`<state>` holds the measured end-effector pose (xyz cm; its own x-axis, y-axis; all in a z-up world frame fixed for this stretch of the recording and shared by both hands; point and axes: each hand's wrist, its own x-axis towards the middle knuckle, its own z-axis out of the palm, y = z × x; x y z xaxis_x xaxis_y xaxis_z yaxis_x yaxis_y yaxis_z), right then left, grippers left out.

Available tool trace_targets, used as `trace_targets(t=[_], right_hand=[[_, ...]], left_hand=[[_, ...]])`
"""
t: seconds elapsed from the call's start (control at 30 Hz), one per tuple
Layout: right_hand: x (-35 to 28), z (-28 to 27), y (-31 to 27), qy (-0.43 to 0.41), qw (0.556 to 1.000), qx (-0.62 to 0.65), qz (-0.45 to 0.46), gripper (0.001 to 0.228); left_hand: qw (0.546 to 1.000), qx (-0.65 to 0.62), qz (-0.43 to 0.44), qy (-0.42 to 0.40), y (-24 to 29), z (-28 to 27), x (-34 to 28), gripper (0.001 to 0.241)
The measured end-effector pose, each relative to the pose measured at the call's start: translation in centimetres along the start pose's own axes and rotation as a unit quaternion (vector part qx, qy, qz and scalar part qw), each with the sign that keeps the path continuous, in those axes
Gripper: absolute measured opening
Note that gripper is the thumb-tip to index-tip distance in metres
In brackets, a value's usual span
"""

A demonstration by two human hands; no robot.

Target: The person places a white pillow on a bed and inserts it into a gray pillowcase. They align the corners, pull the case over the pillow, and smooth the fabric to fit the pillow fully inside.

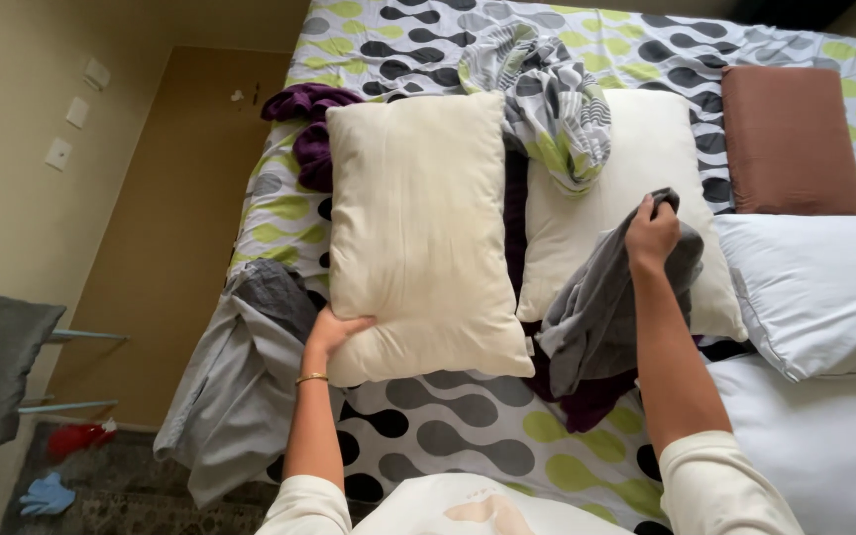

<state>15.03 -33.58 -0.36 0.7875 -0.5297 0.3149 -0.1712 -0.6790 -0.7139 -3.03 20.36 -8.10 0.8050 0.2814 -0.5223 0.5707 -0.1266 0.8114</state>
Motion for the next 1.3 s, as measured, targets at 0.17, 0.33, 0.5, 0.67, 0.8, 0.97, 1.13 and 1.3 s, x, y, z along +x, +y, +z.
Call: trace_targets(t=[0.17,0.33,0.5,0.67,0.8,0.97,1.13,1.3], right_hand=[[-1.4,4.8,-1.6,-0.096,0.991,-0.079,-0.052,0.042],[-10.2,7.5,-5.4,-0.203,0.972,-0.005,-0.119,0.027],[-18.5,12.5,-1.4,-0.446,0.892,-0.060,-0.037,0.079],[-22.8,8.4,-4.6,-0.492,0.857,-0.036,0.148,0.139],[-24.6,7.6,-4.4,-0.460,0.862,0.042,0.208,0.150],[-24.5,10.2,-3.4,-0.477,0.858,0.031,0.189,0.135],[-25.4,9.4,-2.3,-0.455,0.874,-0.035,0.168,0.104],[-28.4,4.4,-3.6,-0.447,0.869,-0.093,0.190,0.095]], left_hand=[[0.995,0.091,0.008,-0.034,-4.8,1.3,2.5,0.109],[0.979,0.201,-0.019,-0.019,-5.3,0.8,2.8,0.111],[0.979,0.204,-0.017,0.004,-5.7,1.0,2.3,0.097],[0.991,0.130,-0.037,-0.001,-6.5,1.4,1.4,0.114],[0.996,0.077,-0.051,-0.006,-7.1,1.2,0.4,0.118],[0.998,0.037,-0.035,-0.033,-7.3,2.1,2.1,0.112],[0.999,0.000,0.008,-0.038,-7.5,1.8,0.0,0.101],[0.999,-0.030,0.013,0.000,-12.1,1.8,-1.9,0.087]])
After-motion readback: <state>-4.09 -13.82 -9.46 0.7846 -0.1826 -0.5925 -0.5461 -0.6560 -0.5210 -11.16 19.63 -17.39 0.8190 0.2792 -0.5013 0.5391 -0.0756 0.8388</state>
